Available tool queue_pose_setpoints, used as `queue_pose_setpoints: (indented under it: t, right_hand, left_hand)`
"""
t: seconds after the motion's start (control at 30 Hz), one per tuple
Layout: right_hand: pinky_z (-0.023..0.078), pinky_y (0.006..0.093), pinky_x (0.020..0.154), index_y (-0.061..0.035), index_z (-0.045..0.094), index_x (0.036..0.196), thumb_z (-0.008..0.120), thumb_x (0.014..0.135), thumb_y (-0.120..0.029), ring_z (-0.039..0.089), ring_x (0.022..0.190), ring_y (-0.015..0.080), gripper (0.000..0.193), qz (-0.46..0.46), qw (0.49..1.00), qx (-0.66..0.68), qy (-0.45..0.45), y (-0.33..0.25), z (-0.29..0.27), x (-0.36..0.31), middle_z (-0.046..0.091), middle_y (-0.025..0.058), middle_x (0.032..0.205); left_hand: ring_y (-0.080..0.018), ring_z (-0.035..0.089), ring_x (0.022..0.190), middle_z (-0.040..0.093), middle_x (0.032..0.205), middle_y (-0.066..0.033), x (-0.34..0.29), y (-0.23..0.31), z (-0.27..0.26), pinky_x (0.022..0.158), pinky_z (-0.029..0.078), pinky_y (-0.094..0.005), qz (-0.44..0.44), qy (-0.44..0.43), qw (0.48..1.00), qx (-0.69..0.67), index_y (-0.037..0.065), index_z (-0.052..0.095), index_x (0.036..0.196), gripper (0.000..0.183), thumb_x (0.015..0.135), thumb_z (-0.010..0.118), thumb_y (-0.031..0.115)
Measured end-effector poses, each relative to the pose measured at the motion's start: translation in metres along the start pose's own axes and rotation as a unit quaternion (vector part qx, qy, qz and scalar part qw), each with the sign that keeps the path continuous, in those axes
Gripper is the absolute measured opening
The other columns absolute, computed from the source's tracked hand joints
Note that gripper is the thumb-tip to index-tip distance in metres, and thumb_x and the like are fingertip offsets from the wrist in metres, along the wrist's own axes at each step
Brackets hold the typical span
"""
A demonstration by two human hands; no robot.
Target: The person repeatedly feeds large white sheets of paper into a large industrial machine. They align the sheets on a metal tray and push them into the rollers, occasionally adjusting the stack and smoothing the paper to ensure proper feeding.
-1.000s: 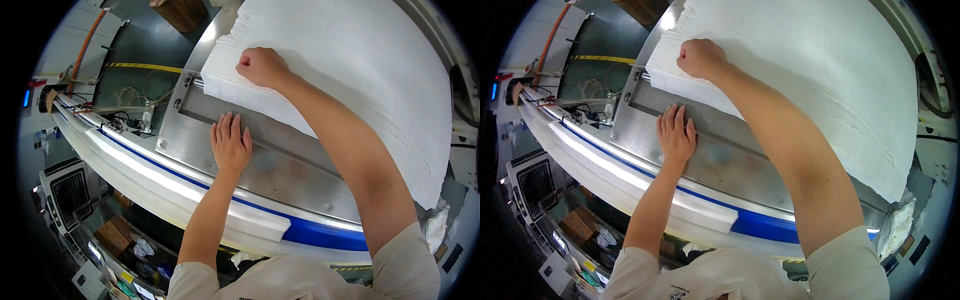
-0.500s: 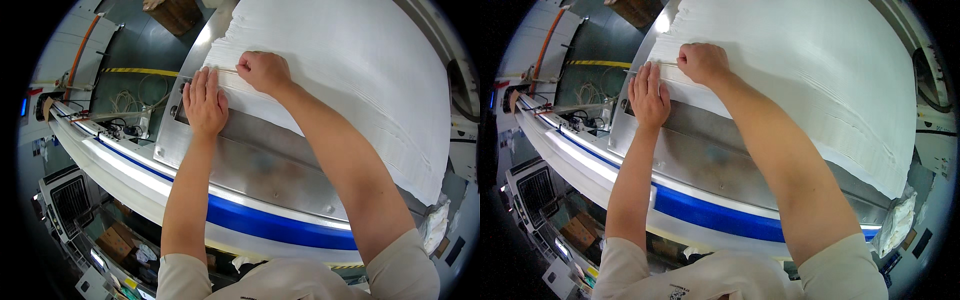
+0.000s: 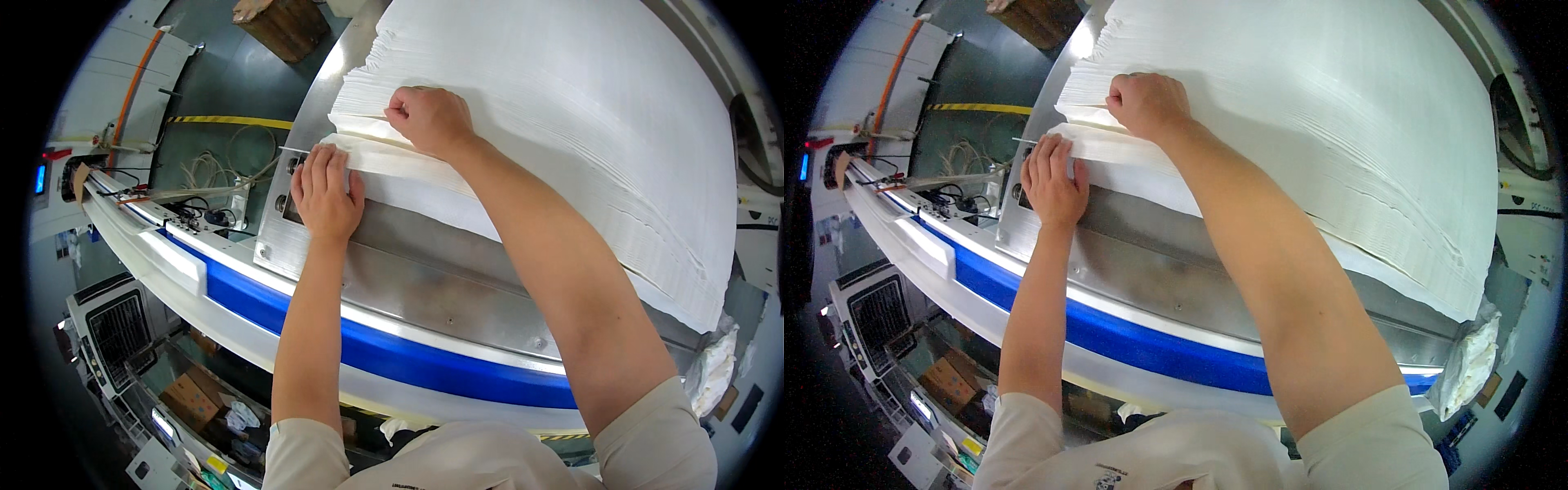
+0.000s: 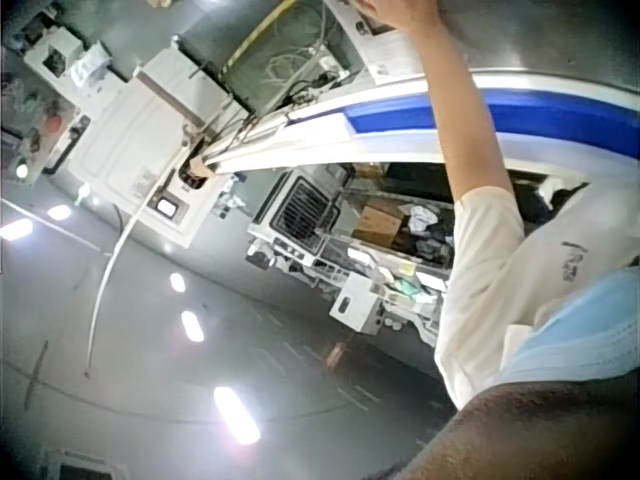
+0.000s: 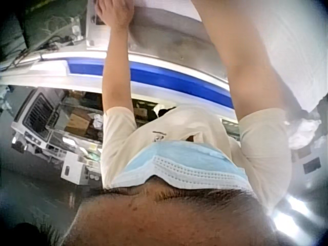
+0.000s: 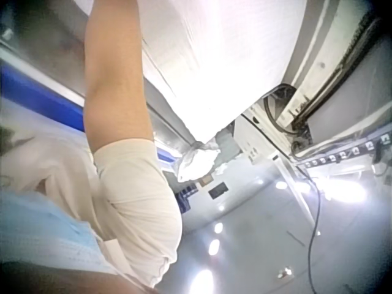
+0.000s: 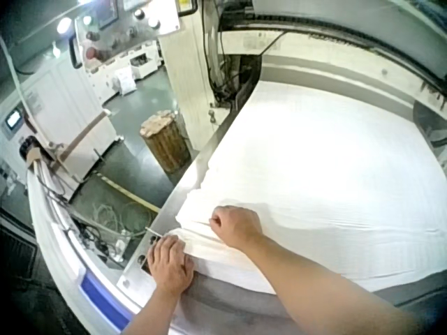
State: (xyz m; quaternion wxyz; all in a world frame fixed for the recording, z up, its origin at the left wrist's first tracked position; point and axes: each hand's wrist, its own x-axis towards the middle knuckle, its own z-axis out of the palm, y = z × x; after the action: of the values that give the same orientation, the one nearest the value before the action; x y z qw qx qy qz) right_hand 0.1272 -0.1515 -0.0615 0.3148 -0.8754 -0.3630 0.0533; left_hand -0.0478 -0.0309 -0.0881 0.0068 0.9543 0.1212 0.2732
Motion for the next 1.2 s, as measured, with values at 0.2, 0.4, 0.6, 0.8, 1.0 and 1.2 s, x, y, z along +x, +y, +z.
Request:
queue_pose_setpoints:
  t: [0.2, 0.4, 0.6, 0.8, 1.0, 1.2]
  right_hand:
    - [0.05, 0.0409, 0.064, -0.0115, 0.066, 0.084, 0.059, 0.085, -0.026, 0.062, 0.072, 0.0308, 0.016, -0.019, 0.994, 0.106, -0.012, -0.018, -0.023, -0.045, 0.065, 0.0099, 0.078]
    - [0.049, 0.0438, 0.063, -0.0061, 0.063, 0.081, 0.051, 0.091, -0.035, 0.063, 0.073, 0.0308, 0.033, 0.151, 0.98, -0.127, -0.007, 0.033, -0.083, -0.195, 0.064, 0.0138, 0.079]
    - [0.047, 0.0452, 0.077, -0.0076, 0.066, 0.059, 0.037, 0.095, -0.047, 0.064, 0.062, 0.0296, 0.062, 0.332, 0.878, -0.345, -0.019, 0.179, -0.214, -0.356, 0.064, 0.0125, 0.059]
    - [0.043, 0.048, 0.089, -0.0087, 0.065, 0.056, 0.044, 0.094, -0.038, 0.062, 0.058, 0.0295, 0.053, 0.297, 0.878, -0.347, 0.144, 0.3, -0.319, -0.506, 0.062, 0.0107, 0.056]
    - [0.036, 0.047, 0.101, -0.0085, 0.065, 0.056, 0.043, 0.094, -0.039, 0.062, 0.059, 0.0292, 0.053, 0.28, 0.888, -0.346, 0.111, 0.331, -0.355, -0.53, 0.061, 0.0123, 0.055]
    - [0.033, 0.0484, 0.103, -0.0069, 0.068, 0.073, 0.041, 0.095, -0.036, 0.065, 0.073, 0.0259, 0.045, 0.349, 0.811, -0.468, -0.032, 0.407, -0.415, -0.62, 0.068, 0.0115, 0.075]
  left_hand:
    - [-0.0273, 0.051, 0.117, 0.056, 0.121, -0.0085, 0.019, -0.027, -0.027, 0.1, 0.036, -0.0443, 0.16, -0.109, 0.981, 0.008, 0.01, 0.058, 0.103, 0.031, 0.074, 0.062, 0.019]
    - [-0.0287, 0.056, 0.107, 0.059, 0.111, -0.0122, 0.047, -0.036, -0.045, 0.096, 0.038, -0.0448, 0.197, -0.26, 0.945, 0.013, 0.008, 0.053, 0.117, 0.051, 0.068, 0.066, 0.012]
    - [-0.0297, 0.058, 0.105, 0.058, 0.115, -0.0114, 0.071, -0.006, -0.027, 0.097, 0.036, -0.0475, 0.162, -0.444, 0.855, 0.211, 0.014, 0.046, 0.128, 0.061, 0.07, 0.066, 0.009]
    - [-0.024, 0.058, 0.107, 0.06, 0.113, -0.0079, 0.081, -0.014, 0.022, 0.084, 0.048, -0.0377, 0.229, -0.463, 0.791, 0.328, 0.018, 0.056, 0.121, 0.042, 0.079, 0.06, 0.012]
    - [-0.0365, 0.063, 0.09, 0.066, 0.098, -0.0203, 0.078, -0.046, 0.027, 0.077, 0.05, -0.0439, 0.047, -0.391, 0.912, 0.117, 0.005, 0.066, 0.104, 0.028, 0.091, 0.042, 0.009]
    - [-0.0398, 0.062, 0.087, 0.065, 0.093, -0.0242, 0.088, -0.068, 0.041, 0.072, 0.048, -0.0466, 0.135, -0.383, 0.891, 0.205, -0.002, 0.064, 0.098, 0.028, 0.092, 0.043, 0.015]
